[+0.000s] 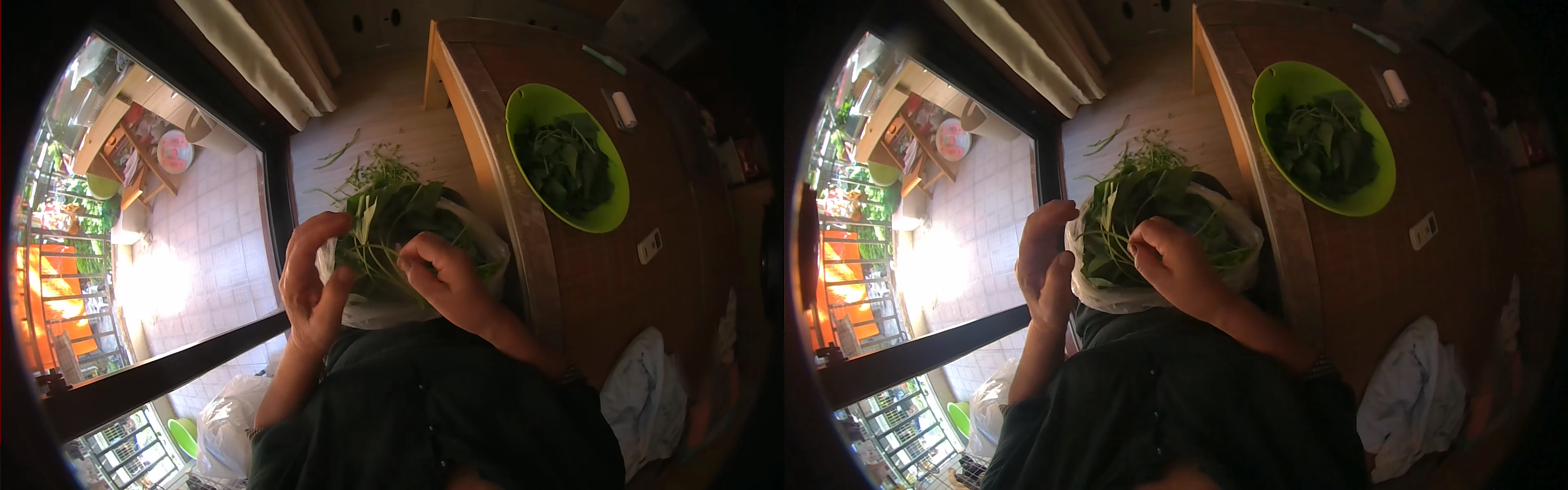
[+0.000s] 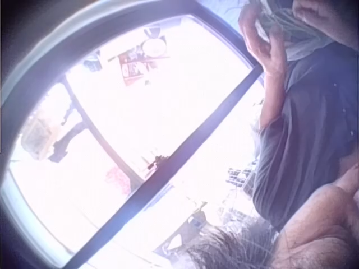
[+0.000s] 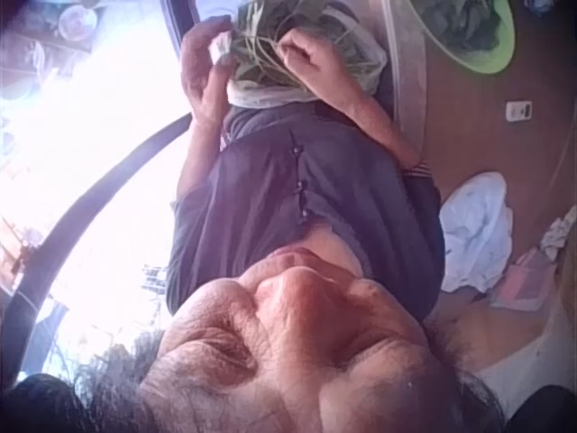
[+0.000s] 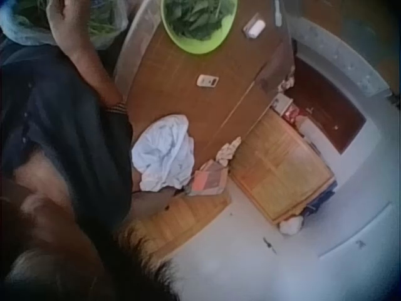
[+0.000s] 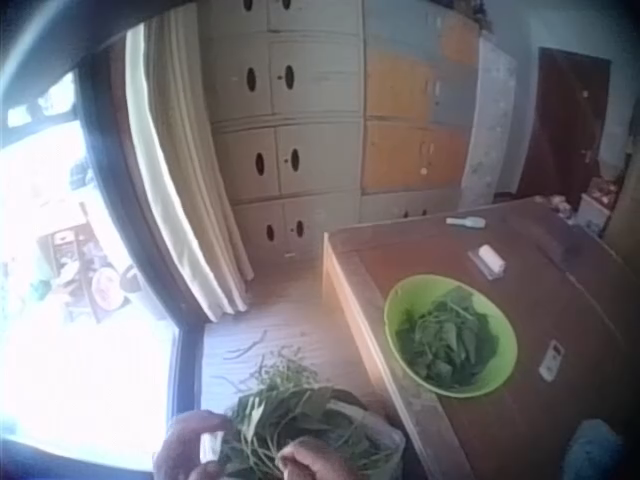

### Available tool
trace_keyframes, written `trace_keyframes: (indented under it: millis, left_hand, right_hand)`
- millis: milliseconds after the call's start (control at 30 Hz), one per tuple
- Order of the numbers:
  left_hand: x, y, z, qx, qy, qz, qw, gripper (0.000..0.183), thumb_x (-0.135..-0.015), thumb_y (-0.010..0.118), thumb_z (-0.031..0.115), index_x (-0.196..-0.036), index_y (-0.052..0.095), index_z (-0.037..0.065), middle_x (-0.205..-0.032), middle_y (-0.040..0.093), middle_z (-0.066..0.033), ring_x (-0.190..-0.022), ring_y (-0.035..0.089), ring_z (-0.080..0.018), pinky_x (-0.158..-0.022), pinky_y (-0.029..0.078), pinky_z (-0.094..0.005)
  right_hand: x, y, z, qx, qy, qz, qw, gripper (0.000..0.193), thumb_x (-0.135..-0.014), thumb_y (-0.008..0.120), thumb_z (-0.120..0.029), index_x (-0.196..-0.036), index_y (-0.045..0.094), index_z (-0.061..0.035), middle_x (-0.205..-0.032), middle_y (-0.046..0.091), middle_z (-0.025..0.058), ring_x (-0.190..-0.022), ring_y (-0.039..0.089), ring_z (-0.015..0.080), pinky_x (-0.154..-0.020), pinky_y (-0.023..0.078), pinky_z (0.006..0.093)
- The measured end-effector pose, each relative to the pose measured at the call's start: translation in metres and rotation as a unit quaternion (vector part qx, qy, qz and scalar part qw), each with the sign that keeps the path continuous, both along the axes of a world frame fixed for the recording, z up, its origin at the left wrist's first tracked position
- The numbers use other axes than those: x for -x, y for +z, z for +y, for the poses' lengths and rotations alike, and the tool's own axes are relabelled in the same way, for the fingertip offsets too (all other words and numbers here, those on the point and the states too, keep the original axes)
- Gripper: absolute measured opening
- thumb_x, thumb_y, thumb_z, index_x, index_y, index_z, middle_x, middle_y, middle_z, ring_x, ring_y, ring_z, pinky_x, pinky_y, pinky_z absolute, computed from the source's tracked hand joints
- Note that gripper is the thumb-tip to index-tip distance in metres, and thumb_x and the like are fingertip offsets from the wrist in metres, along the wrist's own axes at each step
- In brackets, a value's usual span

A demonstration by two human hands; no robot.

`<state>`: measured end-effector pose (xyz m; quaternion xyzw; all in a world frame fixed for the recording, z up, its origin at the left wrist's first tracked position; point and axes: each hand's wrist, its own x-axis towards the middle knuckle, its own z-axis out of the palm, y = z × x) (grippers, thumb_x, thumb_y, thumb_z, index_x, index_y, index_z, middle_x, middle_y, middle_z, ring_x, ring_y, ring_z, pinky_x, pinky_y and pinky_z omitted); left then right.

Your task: The recorder is picking leaves and stems from a bag of greens and placing them into a green bowl.

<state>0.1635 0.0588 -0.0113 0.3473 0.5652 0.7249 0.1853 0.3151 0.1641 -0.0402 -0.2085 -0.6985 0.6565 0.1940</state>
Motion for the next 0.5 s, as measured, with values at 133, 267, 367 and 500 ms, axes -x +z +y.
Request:
trace_keyframes:
  millis: [133,267,367,500]
  left_hand:
    - [0.010,0.017,0.002,0.168,-0.064,0.470,0.864,0.025,-0.063,0.078,0.003,-0.087,0.072,0.008,-0.091,0.066,-0.0061,-0.095,0.062,-0.0267,-0.094,0.045,-0.0421]
    - [0.016,0.005,0.002,0.156,-0.076,0.499,0.849,0.022,-0.065,0.079,0.004,-0.085,0.072,0.010,-0.086,0.065,-0.0040,-0.089,0.063,-0.0234,-0.094,0.045,-0.0432]
    - [0.015,0.003,0.002,0.157,-0.063,0.498,0.851,0.020,-0.066,0.079,0.003,-0.084,0.071,0.010,-0.082,0.064,-0.0031,-0.084,0.063,-0.0219,-0.094,0.045,-0.0442]
    - [0.011,0.002,0.004,0.151,-0.072,0.506,0.846,0.019,-0.067,0.079,0.003,-0.083,0.071,0.011,-0.082,0.064,-0.0031,-0.084,0.063,-0.0217,-0.094,0.046,-0.0445]
  right_hand:
    - [-0.002,0.006,-0.001,-0.143,-0.029,-0.011,0.989,0.003,-0.088,0.055,0.003,-0.090,0.057,0.0011,-0.084,0.057,0.0096,-0.078,0.057,0.0197,-0.071,0.046,0.0318]
    - [0.001,0.011,-0.003,-0.192,-0.041,-0.013,0.980,0.004,-0.086,0.056,0.004,-0.089,0.057,0.0012,-0.082,0.056,0.0123,-0.072,0.057,0.0255,-0.067,0.047,0.0337]
    - [0.000,0.007,-0.002,-0.196,-0.041,-0.014,0.980,0.005,-0.085,0.056,0.005,-0.089,0.057,0.0013,-0.081,0.055,0.0118,-0.071,0.058,0.0248,-0.064,0.047,0.0336]
    - [-0.001,0.001,-0.002,-0.193,-0.065,0.009,0.979,0.007,-0.082,0.057,0.007,-0.087,0.057,0.0012,-0.080,0.055,0.0105,-0.070,0.057,0.0216,-0.061,0.045,0.0315]
